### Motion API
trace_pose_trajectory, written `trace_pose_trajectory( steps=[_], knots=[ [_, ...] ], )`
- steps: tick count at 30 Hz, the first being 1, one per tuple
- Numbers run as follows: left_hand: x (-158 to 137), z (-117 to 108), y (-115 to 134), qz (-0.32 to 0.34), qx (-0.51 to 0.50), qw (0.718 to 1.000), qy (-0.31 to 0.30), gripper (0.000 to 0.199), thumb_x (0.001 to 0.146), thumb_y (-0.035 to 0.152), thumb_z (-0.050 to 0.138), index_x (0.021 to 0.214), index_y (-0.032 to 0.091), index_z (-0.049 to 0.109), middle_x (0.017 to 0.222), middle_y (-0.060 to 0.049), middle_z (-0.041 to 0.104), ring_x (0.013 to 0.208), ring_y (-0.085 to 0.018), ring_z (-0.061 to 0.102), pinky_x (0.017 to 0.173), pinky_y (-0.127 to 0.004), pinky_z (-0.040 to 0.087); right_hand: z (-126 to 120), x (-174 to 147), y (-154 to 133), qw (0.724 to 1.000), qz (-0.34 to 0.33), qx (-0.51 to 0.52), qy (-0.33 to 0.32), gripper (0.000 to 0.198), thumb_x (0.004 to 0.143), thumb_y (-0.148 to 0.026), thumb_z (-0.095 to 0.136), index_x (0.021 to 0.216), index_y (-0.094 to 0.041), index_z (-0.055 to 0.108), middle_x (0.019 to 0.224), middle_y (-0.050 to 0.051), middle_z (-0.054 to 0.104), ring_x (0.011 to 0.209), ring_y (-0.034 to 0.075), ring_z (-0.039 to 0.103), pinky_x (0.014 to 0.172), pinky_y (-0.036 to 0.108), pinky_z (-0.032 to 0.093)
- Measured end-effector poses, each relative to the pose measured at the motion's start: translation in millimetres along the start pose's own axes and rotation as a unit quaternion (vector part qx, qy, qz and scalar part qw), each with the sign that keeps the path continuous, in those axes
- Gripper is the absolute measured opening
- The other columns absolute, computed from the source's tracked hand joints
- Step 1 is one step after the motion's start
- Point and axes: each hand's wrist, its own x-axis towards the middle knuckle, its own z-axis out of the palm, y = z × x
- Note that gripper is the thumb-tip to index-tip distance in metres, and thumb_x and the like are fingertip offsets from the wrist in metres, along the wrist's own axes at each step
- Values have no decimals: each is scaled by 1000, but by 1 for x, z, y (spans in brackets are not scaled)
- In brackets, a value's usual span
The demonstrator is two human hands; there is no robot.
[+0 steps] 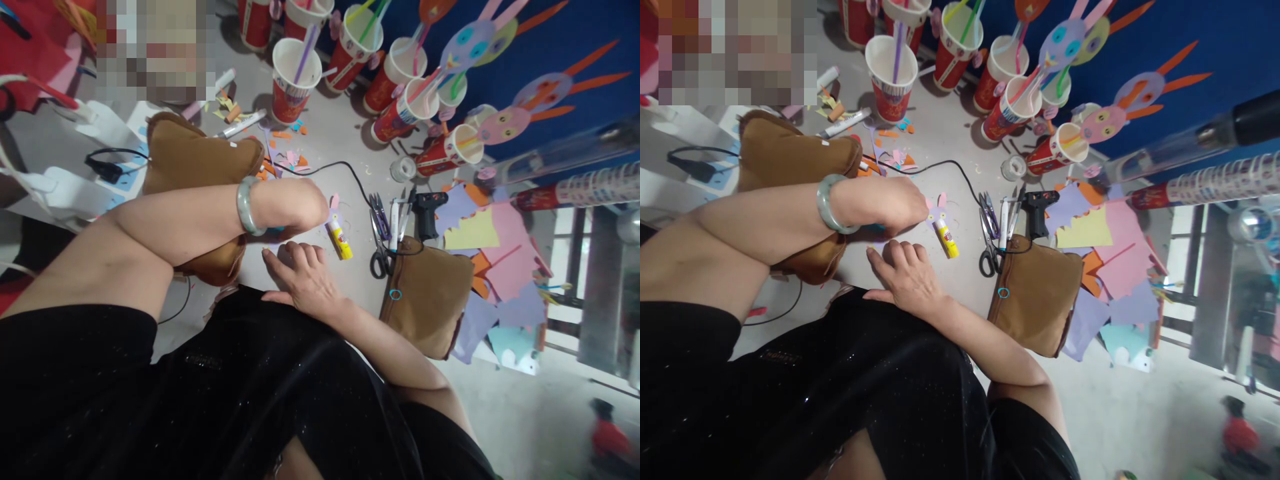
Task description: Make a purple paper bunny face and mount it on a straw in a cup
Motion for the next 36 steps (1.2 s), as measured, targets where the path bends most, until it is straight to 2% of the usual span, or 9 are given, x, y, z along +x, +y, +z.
trace_pose_trajectory(
  steps=[4, 9, 13, 18, 26, 29, 31, 33, 36],
  knots=[
    [2, 1, -1, -5, -8, 1000, 0, 34, 68, 15, 88, 99, 6, 81, 100, -16, 82, 87, -28, 69, 85, -40, 57, -3, -4, 0, 1000, -7, 14, -6, 92, 91, -87, 34, 152, -22, 55, 119, 16, 62, 98, 29, 48, 88, 44, 41],
    [1, 3, -3, -5, -56, 998, 7, 52, 57, 13, 96, 105, 3, 80, 94, -19, 81, 96, -34, 70, 94, -46, 55, -11, -11, 4, 999, -24, 31, -15, 89, 90, -87, 36, 147, -23, 61, 118, 16, 63, 101, 30, 50, 90, 45, 43],
    [0, 1, -2, 3, -39, 999, 5, 43, 61, 11, 93, 100, -1, 80, 98, -22, 81, 91, -35, 71, 90, -49, 57, -18, -24, 12, 997, -43, 56, -3, 81, 94, -82, 38, 141, -21, 65, 117, 15, 64, 103, 29, 54, 90, 44, 46],
    [-3, -1, -1, 0, 3, 1000, -1, 32, 60, 15, 93, 89, 8, 81, 86, -12, 81, 81, -26, 68, 86, -42, 59, -26, -54, 25, 996, -50, 61, 36, 67, 98, -71, 47, 131, -19, 70, 114, 15, 63, 105, 27, 56, 90, 42, 50],
    [11, 10, -8, -1, -2, 1000, 19, 20, 56, 8, 90, 72, 12, 79, 50, -3, 64, 72, -22, 63, 82, -39, 57, -36, -114, 26, 999, 41, 26, 22, 34, 102, -45, 60, 122, -22, 73, 115, 15, 63, 106, 28, 59, 89, 43, 55],
    [13, 12, -10, 0, 1, 1000, 24, 18, 54, 6, 89, 61, 13, 75, 51, -3, 64, 64, -22, 63, 73, -37, 53, -38, -137, 18, 995, 78, 6, 58, 17, 99, -27, 66, 113, -19, 73, 112, 14, 66, 104, 26, 61, 87, 40, 54],
    [12, 13, -12, 10, -1, 999, 37, 18, 54, 4, 88, 60, 14, 74, 56, -4, 67, 61, -22, 62, 69, -37, 50, -41, -154, 13, 994, 91, 5, 65, 4, 96, -16, 67, 94, -18, 70, 103, 12, 69, 96, 24, 62, 81, 36, 52],
    [11, 18, -15, 25, -7, 998, 59, 19, 55, 3, 87, 62, 15, 74, 59, -3, 67, 61, -21, 60, 68, -36, 48, -47, -173, 9, 994, 100, 23, 40, 19, 94, -10, 64, 77, -20, 60, 85, 7, 69, 81, 19, 61, 72, 33, 48],
    [13, 29, -22, 50, -24, 991, 123, 21, 58, 6, 86, 69, 17, 73, 57, 2, 62, 61, -19, 55, 69, -35, 47, -56, -198, 6, 985, 153, 64, -43, 23, 92, -7, 59, 74, -21, 57, 69, 1, 64, 66, 15, 57, 62, 29, 41]
  ],
)
